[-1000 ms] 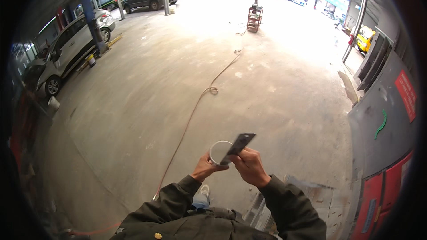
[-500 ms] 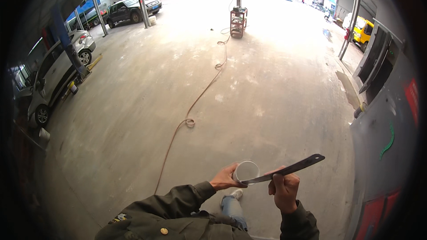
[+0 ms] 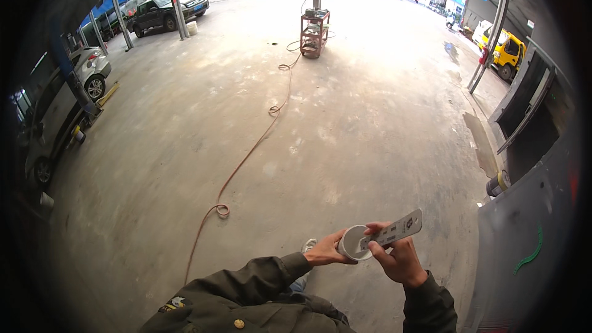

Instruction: The person walks into a paint booth carrying a cup and a stir stick, then stirs a white liquid inside the cup. They briefly touch the car's fender, exit the booth to retrieve more liquid from a dispenser, and return to continue stirring the mixture in the cup.

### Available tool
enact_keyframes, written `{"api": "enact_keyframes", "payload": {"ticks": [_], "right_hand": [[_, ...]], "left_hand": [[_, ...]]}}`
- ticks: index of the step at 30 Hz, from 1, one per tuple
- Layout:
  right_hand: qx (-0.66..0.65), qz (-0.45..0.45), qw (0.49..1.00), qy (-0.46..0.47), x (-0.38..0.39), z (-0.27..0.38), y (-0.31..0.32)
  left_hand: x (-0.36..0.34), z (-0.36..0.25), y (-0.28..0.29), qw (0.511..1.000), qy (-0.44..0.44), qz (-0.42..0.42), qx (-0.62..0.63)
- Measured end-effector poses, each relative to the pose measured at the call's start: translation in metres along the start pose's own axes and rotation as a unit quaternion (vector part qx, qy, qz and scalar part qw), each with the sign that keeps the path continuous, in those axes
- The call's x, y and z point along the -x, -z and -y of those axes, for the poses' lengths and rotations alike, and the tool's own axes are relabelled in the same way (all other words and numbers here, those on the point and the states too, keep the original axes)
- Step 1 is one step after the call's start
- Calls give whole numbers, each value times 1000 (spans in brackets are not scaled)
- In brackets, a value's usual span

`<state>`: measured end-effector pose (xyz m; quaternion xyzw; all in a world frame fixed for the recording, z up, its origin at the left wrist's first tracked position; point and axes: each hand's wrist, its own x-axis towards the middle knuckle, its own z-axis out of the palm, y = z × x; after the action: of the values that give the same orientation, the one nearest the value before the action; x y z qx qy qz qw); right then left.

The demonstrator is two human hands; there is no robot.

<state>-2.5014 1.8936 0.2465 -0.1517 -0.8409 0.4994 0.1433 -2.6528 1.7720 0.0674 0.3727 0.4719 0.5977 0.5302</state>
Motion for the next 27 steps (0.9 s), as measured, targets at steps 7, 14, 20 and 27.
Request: {"api": "enact_keyframes", "payload": {"ticks": [7,14,20,27], "right_hand": [[99,-53,994,6,-169,-77,132],[74,-113,991,-5,-316,-194,254],[4,-122,993,-2,-449,-293,410],[-81,-117,990,8,-574,-361,592]], "left_hand": [[-245,-70,71,997,30,20,-71],[-486,-76,112,998,-9,25,-53],[-703,-80,140,995,-14,40,-89],[-921,-104,145,998,13,35,-57]]}}
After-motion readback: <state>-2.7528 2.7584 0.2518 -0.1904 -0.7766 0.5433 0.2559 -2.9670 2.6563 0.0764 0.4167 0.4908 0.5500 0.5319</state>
